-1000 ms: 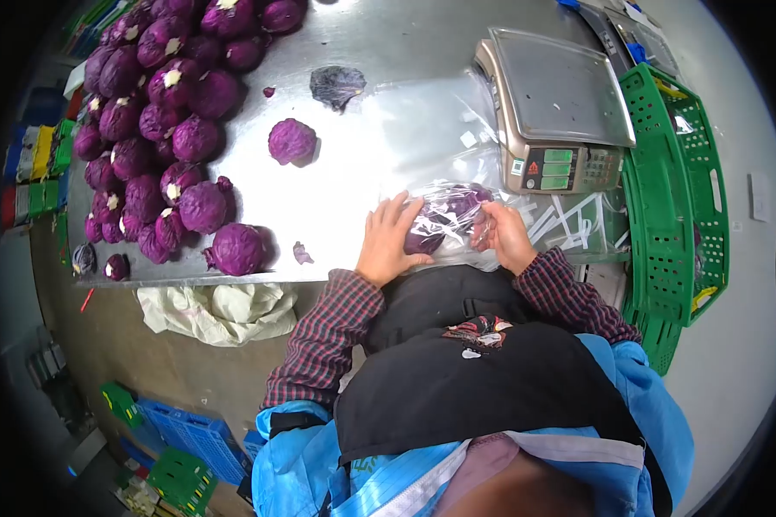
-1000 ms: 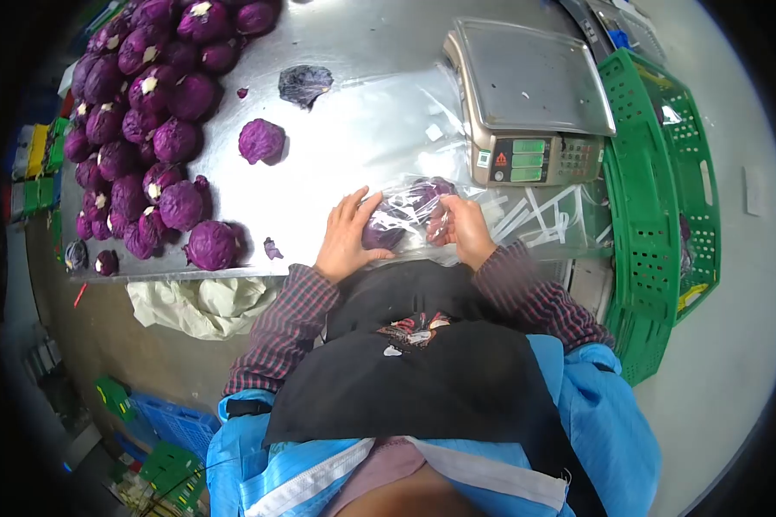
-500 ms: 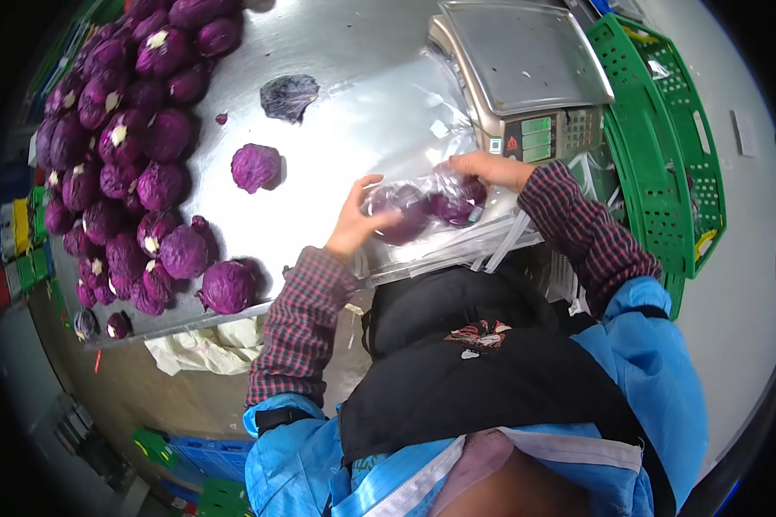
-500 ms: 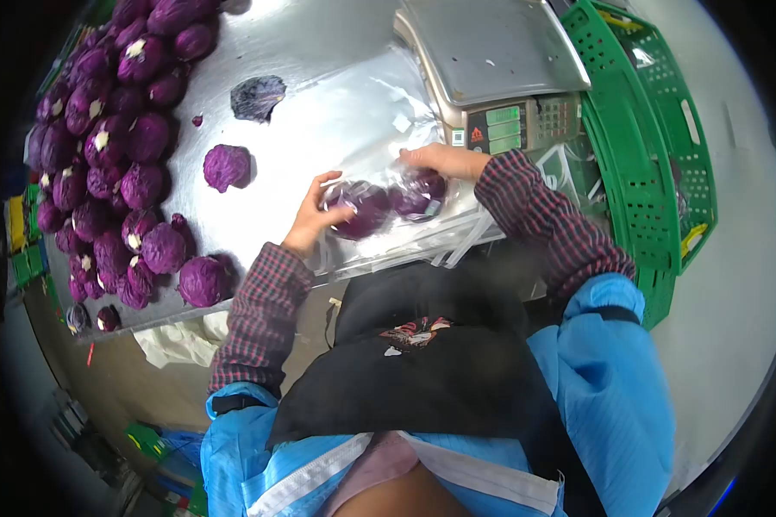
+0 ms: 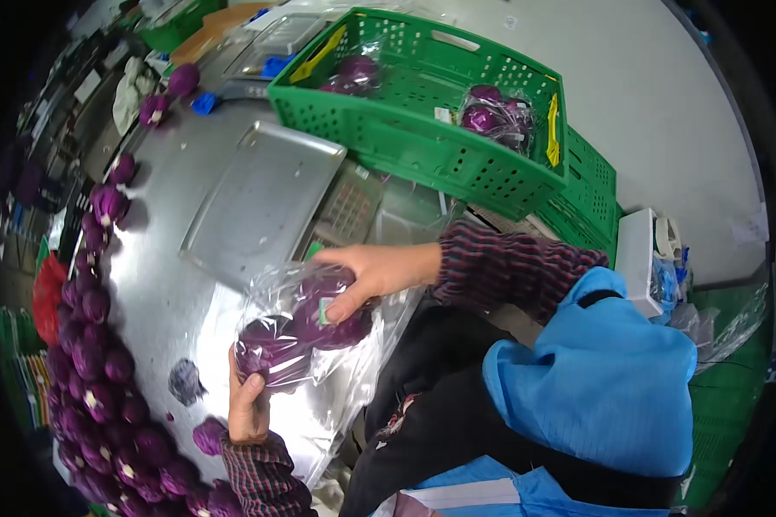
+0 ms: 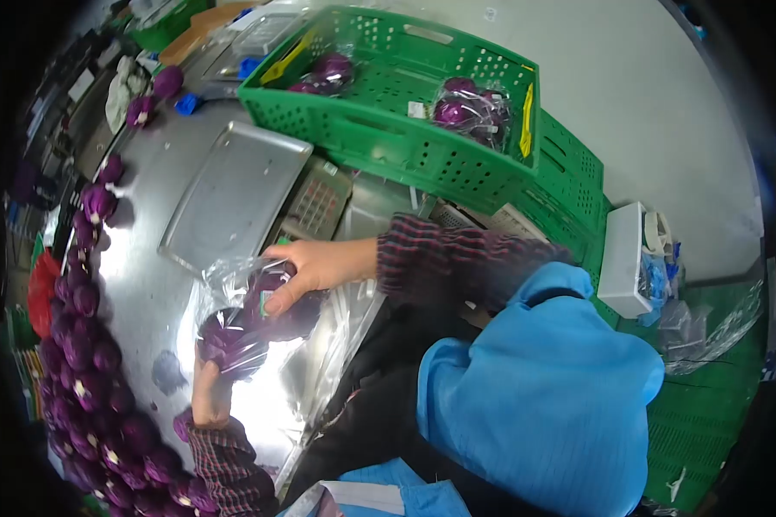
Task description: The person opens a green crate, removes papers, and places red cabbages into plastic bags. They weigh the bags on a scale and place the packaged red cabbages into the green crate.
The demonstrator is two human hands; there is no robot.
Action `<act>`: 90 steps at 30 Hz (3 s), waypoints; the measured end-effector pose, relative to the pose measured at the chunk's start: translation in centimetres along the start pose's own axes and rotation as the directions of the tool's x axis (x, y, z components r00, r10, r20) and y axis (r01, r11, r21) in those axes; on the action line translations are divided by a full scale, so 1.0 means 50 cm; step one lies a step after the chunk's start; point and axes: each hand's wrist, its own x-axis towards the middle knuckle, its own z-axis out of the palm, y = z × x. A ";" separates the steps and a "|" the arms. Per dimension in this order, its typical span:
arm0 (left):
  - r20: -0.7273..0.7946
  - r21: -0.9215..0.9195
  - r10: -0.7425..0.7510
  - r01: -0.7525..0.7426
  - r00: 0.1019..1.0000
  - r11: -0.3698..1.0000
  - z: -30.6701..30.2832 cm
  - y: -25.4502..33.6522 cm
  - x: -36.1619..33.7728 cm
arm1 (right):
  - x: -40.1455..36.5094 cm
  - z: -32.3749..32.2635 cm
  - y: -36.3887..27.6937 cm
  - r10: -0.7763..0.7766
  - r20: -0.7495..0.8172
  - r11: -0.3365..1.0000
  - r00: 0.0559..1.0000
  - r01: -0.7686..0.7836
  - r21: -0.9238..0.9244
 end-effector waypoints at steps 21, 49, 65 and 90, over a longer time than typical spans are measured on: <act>0.070 0.293 -0.271 0.240 0.960 0.925 0.673 -0.008 1.170 | -0.312 -1.002 -0.034 0.073 -0.601 0.990 0.796 0.017 0.142; -0.181 0.609 0.563 -0.358 0.806 0.708 0.355 0.117 0.656 | -0.286 -1.001 -0.131 -0.220 -0.466 0.646 0.857 -0.230 -0.728; -0.486 0.873 0.524 0.354 0.700 0.337 -0.142 -0.358 0.022 | 0.185 -0.199 -0.090 -0.035 0.213 0.577 0.976 0.194 -0.794; -0.632 0.722 0.621 0.061 0.463 0.690 -0.071 -0.317 -0.070 | 0.259 0.200 0.259 -0.282 0.614 0.331 0.737 0.675 -0.659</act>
